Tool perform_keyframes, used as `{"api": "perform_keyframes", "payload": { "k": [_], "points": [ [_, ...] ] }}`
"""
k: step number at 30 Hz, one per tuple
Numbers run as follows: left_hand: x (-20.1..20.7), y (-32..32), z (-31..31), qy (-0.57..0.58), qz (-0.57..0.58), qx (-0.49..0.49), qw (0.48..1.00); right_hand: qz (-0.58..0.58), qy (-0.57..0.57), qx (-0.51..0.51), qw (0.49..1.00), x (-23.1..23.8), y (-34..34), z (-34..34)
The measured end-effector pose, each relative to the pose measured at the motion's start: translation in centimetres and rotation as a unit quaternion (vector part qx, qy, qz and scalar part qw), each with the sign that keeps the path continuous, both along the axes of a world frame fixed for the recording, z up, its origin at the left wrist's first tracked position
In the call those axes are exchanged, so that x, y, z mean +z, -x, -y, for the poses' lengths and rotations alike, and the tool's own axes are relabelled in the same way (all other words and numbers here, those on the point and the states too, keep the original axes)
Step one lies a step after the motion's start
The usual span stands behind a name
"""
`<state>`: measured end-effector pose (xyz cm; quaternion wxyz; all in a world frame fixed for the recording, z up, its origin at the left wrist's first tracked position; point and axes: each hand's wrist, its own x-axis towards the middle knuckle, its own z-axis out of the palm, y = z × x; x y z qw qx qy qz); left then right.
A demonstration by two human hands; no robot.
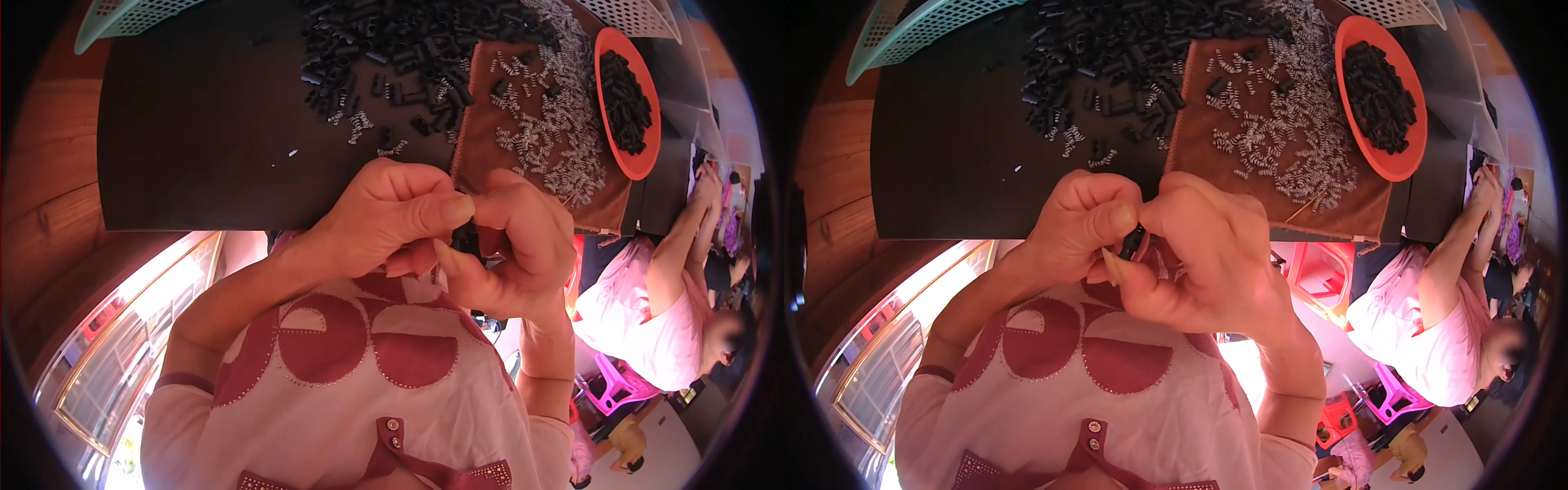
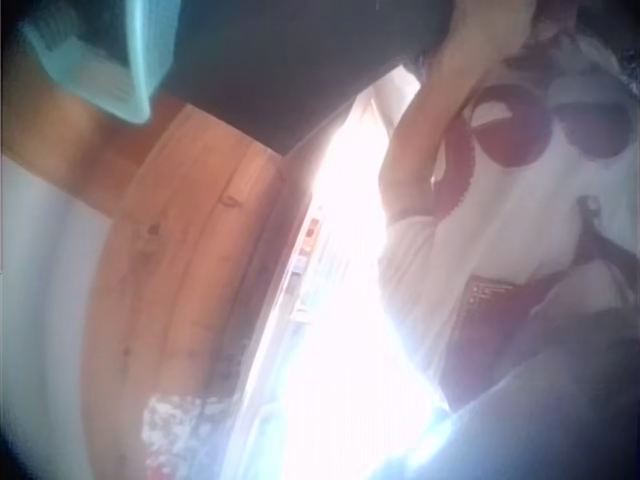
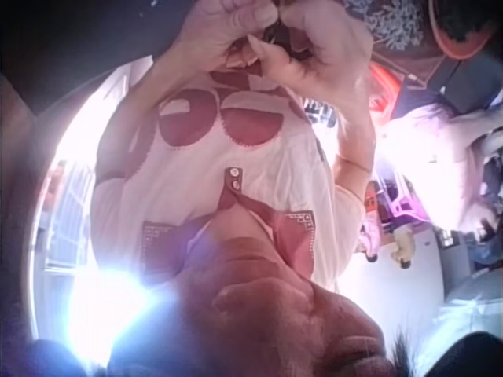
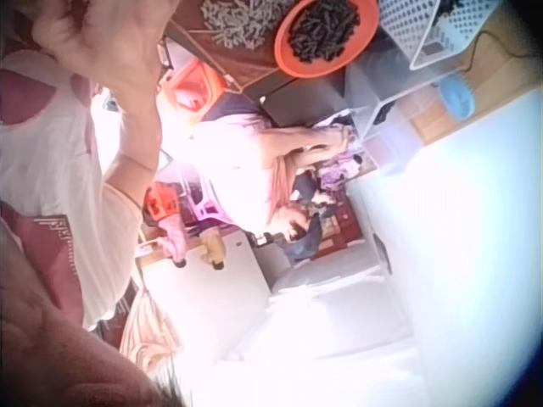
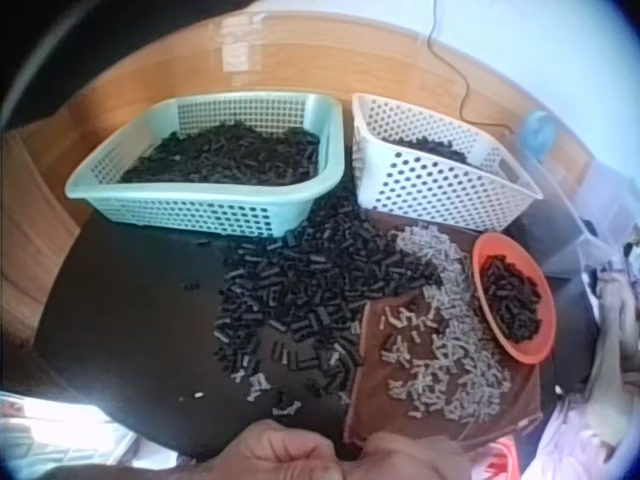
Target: The person assembles small plastic cord locks by picking up components from the table and fitting them together by hand.
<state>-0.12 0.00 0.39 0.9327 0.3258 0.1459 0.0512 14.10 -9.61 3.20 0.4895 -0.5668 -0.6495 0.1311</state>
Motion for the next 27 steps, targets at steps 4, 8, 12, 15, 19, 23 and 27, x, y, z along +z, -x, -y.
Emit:
{"api": "perform_keyframes", "payload": {
  "k": [4, 8, 12, 15, 19, 23, 27],
  "points": [
    [0.0, -0.1, 0.0, 0.017, -0.003, -0.001, 1.0, -0.02, 0.016, 0.003, 1.0, -0.1, 0.0, -0.1],
    [0.1, -0.1, 0.2, -0.03, -0.01, 0.006, 0.999, -0.035, 0.0, 0.006, 0.999, -0.2, -0.2, 0.1],
    [0.3, 0.0, 0.4, -0.059, -0.001, 0.001, 0.998, -0.018, 0.044, -0.082, 0.996, 0.9, -3.2, 0.9],
    [1.2, 0.2, 0.0, -0.095, -0.029, -0.004, 0.995, -0.031, 0.112, -0.285, 0.952, 1.2, -9.1, 1.2],
    [1.5, -0.1, -0.2, -0.146, -0.057, 0.032, 0.987, 0.09, 0.215, -0.324, 0.917, 1.0, -17.1, 1.0],
    [1.5, -0.1, -0.2, -0.16, -0.076, 0.038, 0.984, 0.147, 0.199, -0.343, 0.906, 1.2, -16.5, 0.5],
    [1.3, -0.1, -0.3, -0.18, -0.068, 0.035, 0.981, 0.101, 0.16, -0.148, 0.971, 0.6, -10.9, -1.4]
  ]
}}
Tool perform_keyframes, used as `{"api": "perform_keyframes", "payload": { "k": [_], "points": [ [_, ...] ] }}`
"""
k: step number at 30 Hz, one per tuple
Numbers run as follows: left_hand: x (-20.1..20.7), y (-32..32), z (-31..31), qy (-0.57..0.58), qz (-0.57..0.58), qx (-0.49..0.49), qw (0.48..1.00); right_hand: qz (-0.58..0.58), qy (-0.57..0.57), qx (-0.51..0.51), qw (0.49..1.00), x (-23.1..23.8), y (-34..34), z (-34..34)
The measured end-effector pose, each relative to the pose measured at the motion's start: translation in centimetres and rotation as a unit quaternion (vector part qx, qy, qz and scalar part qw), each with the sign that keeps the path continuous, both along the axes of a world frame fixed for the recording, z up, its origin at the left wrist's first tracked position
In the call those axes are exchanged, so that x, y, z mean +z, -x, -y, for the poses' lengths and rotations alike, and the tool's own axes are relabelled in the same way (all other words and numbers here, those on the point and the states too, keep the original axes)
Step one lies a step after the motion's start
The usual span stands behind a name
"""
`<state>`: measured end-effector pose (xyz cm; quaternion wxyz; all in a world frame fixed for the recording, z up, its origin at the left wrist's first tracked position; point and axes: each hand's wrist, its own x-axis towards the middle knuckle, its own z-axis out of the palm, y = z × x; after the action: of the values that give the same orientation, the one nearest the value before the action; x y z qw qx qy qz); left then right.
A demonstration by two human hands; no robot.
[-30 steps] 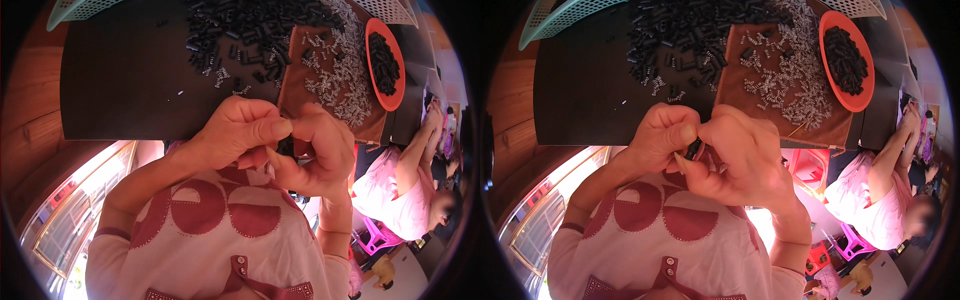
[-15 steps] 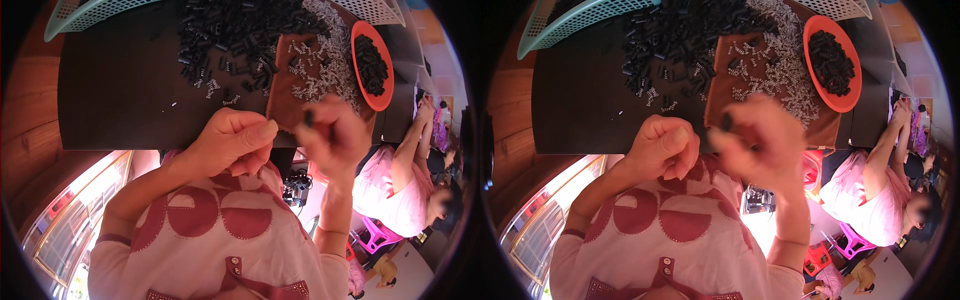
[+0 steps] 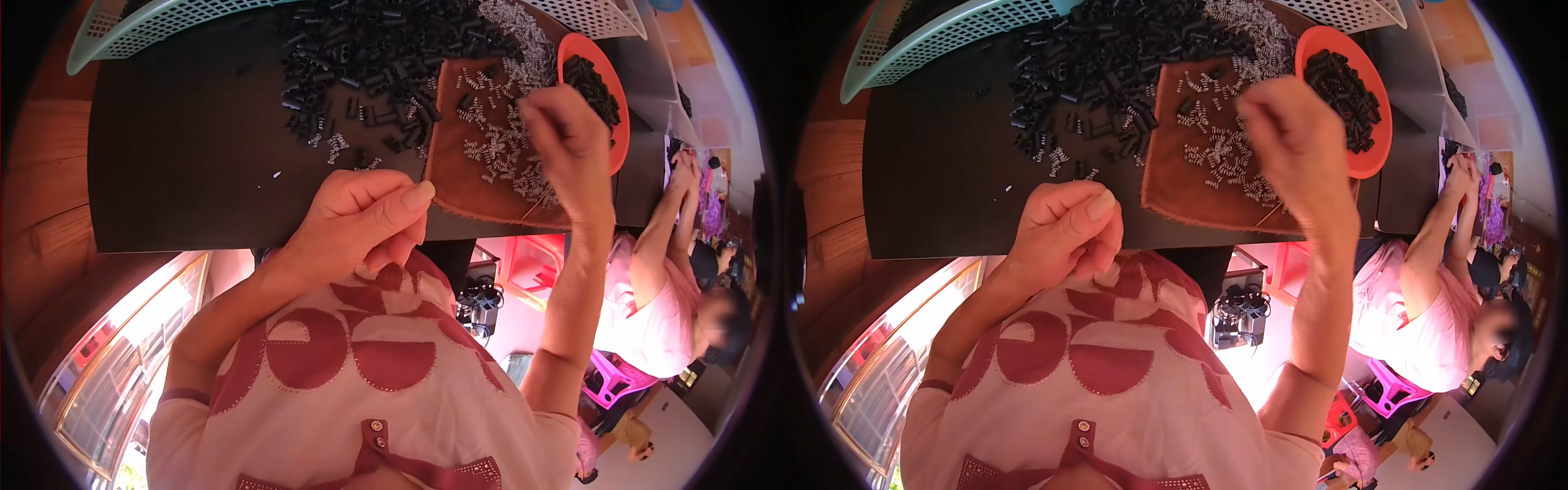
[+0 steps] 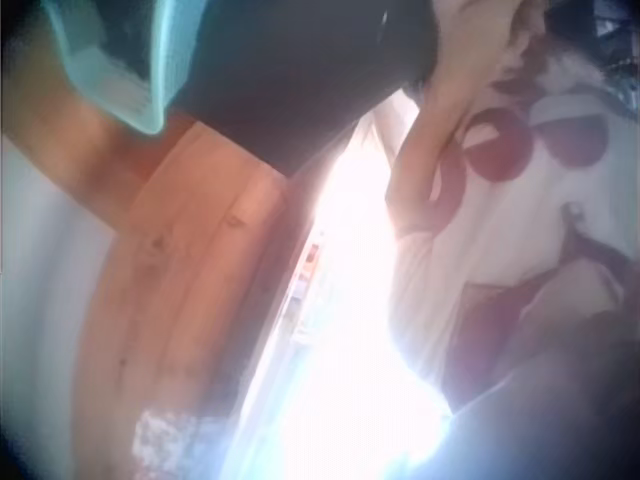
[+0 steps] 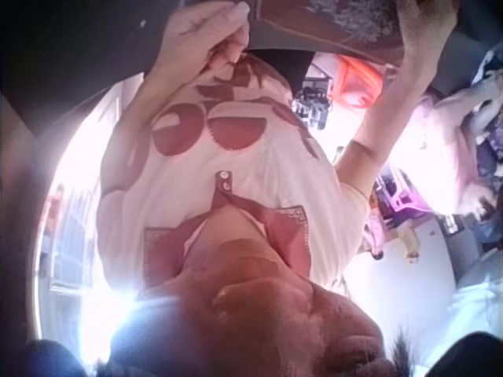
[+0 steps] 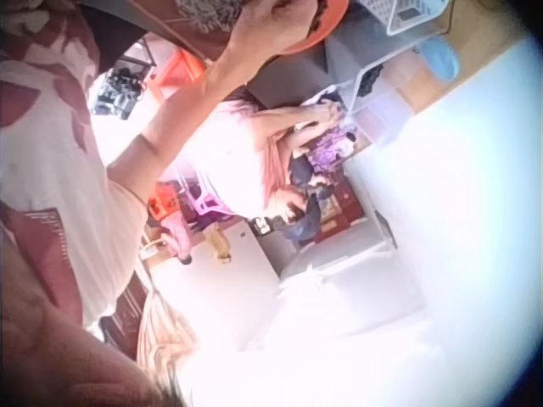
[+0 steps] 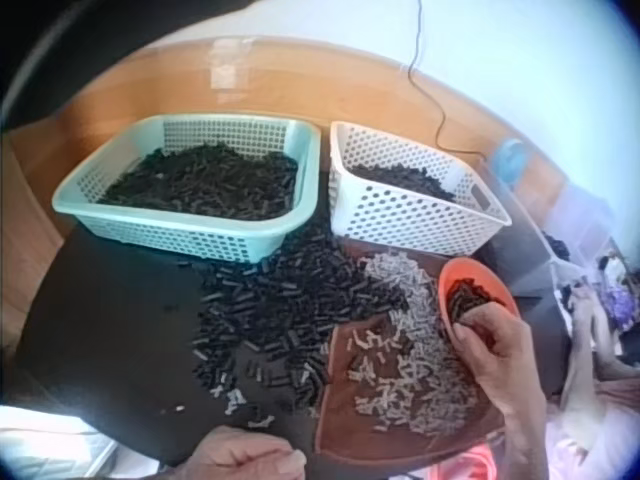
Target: The person assembles small plastic cord locks by picking up components from the table and fitting them together by hand.
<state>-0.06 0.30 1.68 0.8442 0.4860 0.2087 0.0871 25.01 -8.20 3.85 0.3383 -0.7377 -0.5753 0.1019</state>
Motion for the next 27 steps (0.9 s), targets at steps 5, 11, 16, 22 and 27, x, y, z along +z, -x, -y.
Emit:
{"api": "perform_keyframes", "payload": {
  "k": [5, 11, 16, 22, 27],
  "points": [
    [-0.2, 0.2, -0.1, 0.009, 0.007, 0.004, 1.0, 0.117, 0.037, 0.04, 0.992, -0.9, 3.7, -2.5],
    [-0.2, 0.4, -0.2, 0.03, 0.026, 0.007, 0.999, 0.158, 0.063, 0.026, 0.985, -1.0, 4.3, -3.4],
    [-0.2, 0.4, -0.3, 0.038, 0.021, 0.002, 0.999, 0.156, 0.041, 0.03, 0.986, -1.5, 4.4, -3.3],
    [-0.4, -0.2, 0.0, 0.095, 0.042, 0.064, 0.993, 0.08, -0.13, 0.096, 0.984, -0.5, 6.1, -1.4],
    [-0.1, -1.2, -0.4, 0.063, 0.059, 0.111, 0.99, -0.102, -0.134, 0.127, 0.977, 0.3, 7.4, -0.2]
  ]
}}
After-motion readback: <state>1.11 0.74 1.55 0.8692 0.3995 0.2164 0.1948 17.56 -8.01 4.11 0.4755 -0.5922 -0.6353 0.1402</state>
